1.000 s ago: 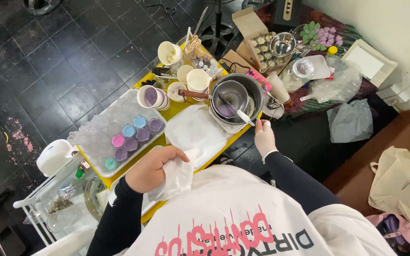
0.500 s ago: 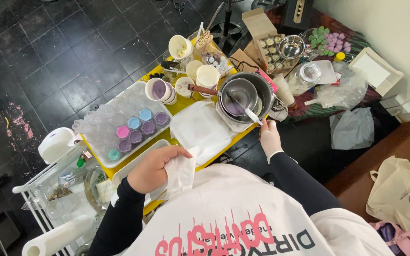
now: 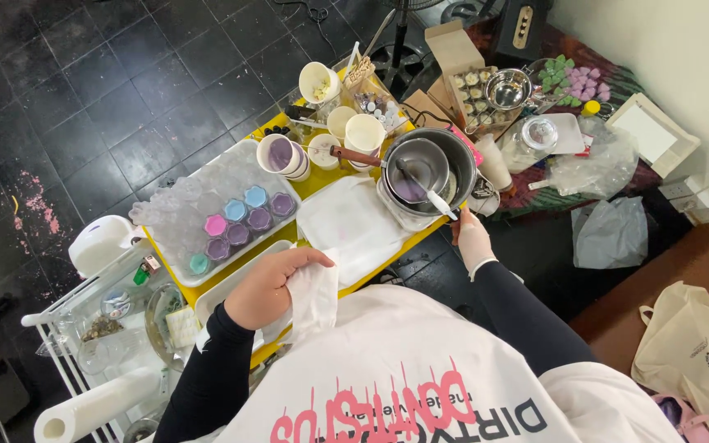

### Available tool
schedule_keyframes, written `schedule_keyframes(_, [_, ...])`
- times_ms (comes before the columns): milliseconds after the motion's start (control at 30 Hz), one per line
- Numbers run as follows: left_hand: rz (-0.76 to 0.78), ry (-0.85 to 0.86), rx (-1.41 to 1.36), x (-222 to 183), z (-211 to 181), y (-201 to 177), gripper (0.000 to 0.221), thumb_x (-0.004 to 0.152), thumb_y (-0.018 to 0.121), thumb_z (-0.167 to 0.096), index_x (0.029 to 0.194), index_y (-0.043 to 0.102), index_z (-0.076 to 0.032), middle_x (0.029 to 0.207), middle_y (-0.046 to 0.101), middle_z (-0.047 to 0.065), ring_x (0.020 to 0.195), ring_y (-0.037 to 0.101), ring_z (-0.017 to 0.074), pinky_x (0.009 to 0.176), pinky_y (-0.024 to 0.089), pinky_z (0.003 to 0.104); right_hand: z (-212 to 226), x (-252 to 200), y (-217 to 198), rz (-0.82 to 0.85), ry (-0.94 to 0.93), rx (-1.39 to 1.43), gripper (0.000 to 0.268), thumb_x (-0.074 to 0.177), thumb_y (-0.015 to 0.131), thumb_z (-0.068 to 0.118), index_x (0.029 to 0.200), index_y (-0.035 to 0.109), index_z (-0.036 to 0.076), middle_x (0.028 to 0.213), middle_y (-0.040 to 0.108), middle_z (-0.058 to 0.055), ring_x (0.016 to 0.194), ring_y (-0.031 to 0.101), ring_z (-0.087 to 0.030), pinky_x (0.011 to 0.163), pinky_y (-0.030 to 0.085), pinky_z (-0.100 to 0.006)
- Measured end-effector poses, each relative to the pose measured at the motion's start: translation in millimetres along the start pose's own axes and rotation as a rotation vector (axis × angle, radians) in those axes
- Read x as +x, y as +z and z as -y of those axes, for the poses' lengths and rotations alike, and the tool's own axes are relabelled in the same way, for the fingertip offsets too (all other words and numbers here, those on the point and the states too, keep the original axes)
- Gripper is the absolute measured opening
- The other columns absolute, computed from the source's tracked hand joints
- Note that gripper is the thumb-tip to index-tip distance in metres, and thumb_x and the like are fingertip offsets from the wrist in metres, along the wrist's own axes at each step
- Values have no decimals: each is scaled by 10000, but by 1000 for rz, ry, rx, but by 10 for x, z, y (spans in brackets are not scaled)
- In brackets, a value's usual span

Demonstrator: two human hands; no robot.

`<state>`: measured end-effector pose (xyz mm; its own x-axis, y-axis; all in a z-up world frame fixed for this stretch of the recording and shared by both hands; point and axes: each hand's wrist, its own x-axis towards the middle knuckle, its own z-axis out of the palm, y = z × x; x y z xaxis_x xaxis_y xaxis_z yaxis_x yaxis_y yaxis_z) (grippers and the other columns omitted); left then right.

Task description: Wiping small glass jars or containers with a paper towel at a production station.

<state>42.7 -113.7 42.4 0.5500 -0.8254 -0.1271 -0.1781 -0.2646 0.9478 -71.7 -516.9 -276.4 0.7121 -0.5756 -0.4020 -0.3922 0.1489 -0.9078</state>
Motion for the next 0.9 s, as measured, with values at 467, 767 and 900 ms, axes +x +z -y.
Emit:
schedule_keyframes(467, [-76, 57, 10, 80, -5, -58, 309, 861, 572, 96, 1108, 685, -52, 1023, 723, 58, 953, 688, 187, 883, 528, 279, 1369, -740, 21, -327, -265, 348, 174, 1092, 533, 284, 1039, 535, 118, 840, 504, 49, 715, 442, -43, 625, 382, -218])
schedule_keyframes(767, [135, 172, 151, 235, -350, -187, 356, 748, 521, 161, 977, 689, -53, 958, 707, 80, 943, 679, 253, 861, 522, 315, 3181, -1691, 831, 832, -947, -289, 460, 850, 793, 92, 1254, 578, 44, 1190, 626, -90, 1089, 574, -188, 935, 481, -330])
schedule_keyframes(900, [213, 242, 138, 199, -508, -302, 429, 675, 486, 181, 977, 684, -51, 972, 698, 83, 957, 681, 259, 879, 525, 323, 3178, -1658, 1299, 1206, -685, -347, 655, 787, 823, 148, 1370, 542, 48, 1197, 669, -55, 1093, 643, -139, 925, 511, -315])
